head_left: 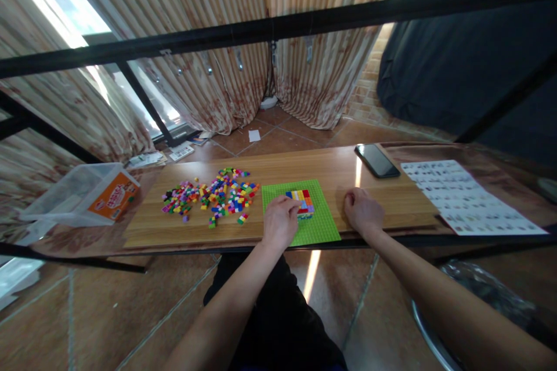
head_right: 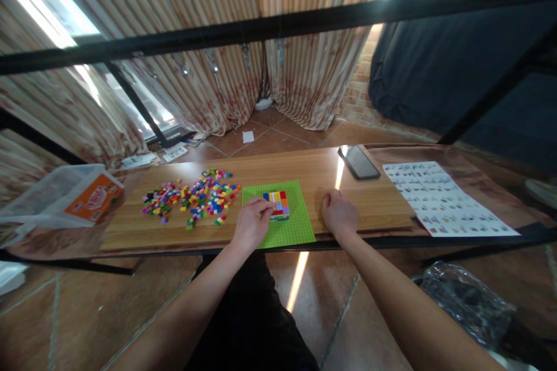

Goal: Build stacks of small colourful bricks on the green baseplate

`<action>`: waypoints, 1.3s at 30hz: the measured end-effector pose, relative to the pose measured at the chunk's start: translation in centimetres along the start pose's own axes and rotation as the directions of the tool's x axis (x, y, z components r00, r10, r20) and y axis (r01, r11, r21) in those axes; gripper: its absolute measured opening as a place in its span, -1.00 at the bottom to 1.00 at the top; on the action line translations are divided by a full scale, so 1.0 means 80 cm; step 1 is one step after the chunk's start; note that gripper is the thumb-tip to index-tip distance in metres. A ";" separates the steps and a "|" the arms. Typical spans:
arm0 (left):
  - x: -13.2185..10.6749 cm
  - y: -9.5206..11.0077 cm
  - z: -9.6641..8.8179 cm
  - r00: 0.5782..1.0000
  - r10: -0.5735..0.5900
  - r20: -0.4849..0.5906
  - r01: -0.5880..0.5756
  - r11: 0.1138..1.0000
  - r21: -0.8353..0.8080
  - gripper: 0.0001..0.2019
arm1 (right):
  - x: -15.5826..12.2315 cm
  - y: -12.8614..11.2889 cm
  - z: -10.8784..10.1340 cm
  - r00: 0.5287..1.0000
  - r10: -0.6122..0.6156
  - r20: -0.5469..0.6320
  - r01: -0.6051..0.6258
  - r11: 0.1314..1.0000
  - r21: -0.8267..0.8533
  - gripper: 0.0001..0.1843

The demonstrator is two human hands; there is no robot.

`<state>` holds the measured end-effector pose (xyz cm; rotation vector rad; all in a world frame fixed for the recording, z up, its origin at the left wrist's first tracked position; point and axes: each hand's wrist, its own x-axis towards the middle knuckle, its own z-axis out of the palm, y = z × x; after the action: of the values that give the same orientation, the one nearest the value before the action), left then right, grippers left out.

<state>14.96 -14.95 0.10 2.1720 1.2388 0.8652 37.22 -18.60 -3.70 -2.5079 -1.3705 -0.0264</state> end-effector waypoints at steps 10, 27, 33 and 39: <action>0.000 0.000 0.006 0.991 -0.130 -0.029 0.122 0.973 -0.197 -0.85 | 0.001 0.001 0.003 1.000 0.001 -0.013 -0.001 1.000 -0.005 -0.69; 0.004 0.009 0.005 0.979 -0.202 -0.016 0.199 0.974 -0.104 -0.86 | 0.001 0.002 0.005 1.000 -0.004 -0.020 0.004 1.000 0.000 -0.69; 0.005 0.006 0.005 0.959 -0.284 -0.007 0.277 0.941 -0.196 -0.87 | 0.000 0.001 0.004 1.000 -0.009 -0.025 0.009 1.000 -0.004 -0.70; 0.000 0.007 0.001 0.987 -0.153 -0.055 0.152 0.988 -0.031 -0.86 | 0.001 0.002 0.004 1.000 -0.008 -0.018 0.008 1.000 -0.003 -0.70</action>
<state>15.31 -15.20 0.44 2.0143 1.3930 0.8799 37.33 -18.52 -4.02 -2.4984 -1.3742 -0.0519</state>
